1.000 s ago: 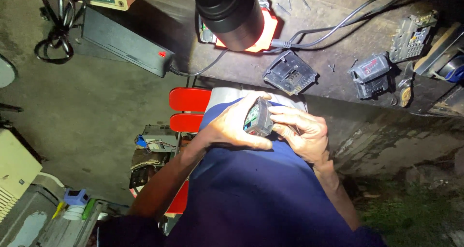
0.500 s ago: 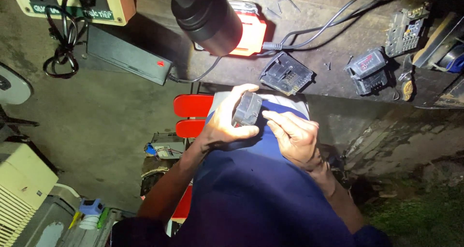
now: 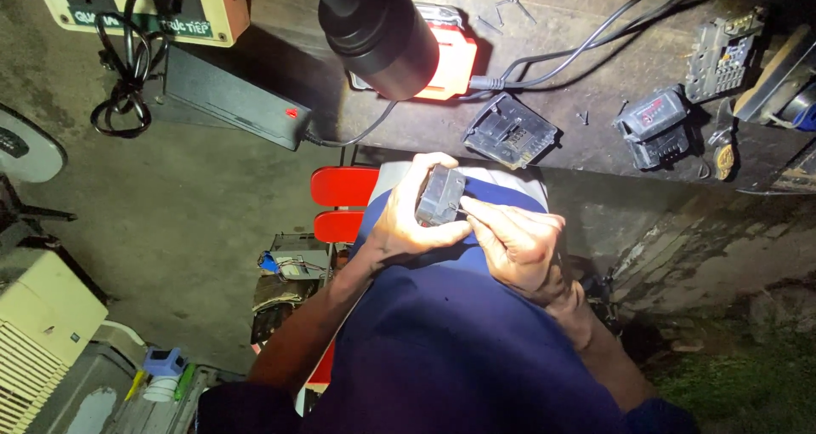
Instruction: Disassembling a power tool battery pack by removing screws and prying the casing open to access internal components.
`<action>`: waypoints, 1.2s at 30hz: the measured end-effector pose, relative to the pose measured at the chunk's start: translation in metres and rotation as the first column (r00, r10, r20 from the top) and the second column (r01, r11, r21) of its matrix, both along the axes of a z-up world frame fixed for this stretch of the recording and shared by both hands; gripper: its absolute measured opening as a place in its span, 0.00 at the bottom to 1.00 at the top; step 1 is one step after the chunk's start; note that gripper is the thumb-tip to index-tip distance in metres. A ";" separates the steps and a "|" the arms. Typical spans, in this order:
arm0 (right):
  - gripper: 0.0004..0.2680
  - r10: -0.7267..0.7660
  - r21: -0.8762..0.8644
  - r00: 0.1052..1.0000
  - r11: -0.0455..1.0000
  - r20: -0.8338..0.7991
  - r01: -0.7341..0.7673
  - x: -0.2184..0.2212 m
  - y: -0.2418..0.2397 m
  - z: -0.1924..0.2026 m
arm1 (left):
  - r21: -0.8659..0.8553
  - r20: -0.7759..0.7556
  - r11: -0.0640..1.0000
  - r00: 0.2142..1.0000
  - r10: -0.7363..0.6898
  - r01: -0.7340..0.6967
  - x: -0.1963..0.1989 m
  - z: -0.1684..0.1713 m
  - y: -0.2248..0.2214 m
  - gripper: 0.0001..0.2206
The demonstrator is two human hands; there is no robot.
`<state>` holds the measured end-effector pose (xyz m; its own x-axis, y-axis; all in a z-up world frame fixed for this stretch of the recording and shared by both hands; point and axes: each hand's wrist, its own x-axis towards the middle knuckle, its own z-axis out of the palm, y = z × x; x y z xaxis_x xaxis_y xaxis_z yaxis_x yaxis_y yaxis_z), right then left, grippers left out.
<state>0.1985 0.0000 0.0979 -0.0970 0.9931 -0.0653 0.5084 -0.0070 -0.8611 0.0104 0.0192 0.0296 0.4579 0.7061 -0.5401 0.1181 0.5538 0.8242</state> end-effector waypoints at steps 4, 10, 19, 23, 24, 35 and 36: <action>0.03 0.023 0.003 0.999 1.000 0.024 -0.023 0.001 -0.002 -0.003 | 0.055 -0.007 0.998 1.000 0.020 -0.019 0.001 -0.003 -0.004 0.36; 0.03 0.021 -0.044 1.000 0.999 0.011 -0.020 0.001 -0.007 -0.006 | 0.071 0.004 0.997 0.999 0.039 -0.039 0.000 -0.004 -0.010 0.35; 0.02 0.047 -0.030 0.997 0.999 0.062 -0.045 -0.001 -0.007 -0.003 | 0.050 -0.031 0.998 0.999 0.026 -0.024 0.004 -0.002 -0.006 0.31; 0.03 0.084 0.003 0.985 0.996 0.148 -0.086 0.000 -0.012 -0.004 | 0.075 -0.060 0.997 0.998 -0.024 0.029 0.007 -0.003 -0.009 0.32; 0.02 0.064 -0.010 0.988 0.998 0.138 -0.064 0.000 -0.015 -0.006 | 0.073 -0.100 0.996 0.994 -0.046 0.054 0.009 0.001 -0.007 0.31; 0.02 0.136 -0.008 0.951 0.990 0.279 -0.139 0.004 -0.018 -0.007 | 0.127 -0.170 0.989 0.984 -0.060 0.082 0.019 0.021 0.011 0.23; 0.02 0.117 -0.005 0.957 0.993 0.266 -0.121 0.003 -0.018 -0.008 | 0.024 -0.199 0.991 0.972 -0.124 0.131 0.017 0.019 0.008 0.26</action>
<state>0.2013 -0.0185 0.0902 -0.1953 0.9763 -0.0936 0.7152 0.0764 -0.6947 0.0278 0.0275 0.0482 0.4329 0.6698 -0.6032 0.3472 0.4937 0.7974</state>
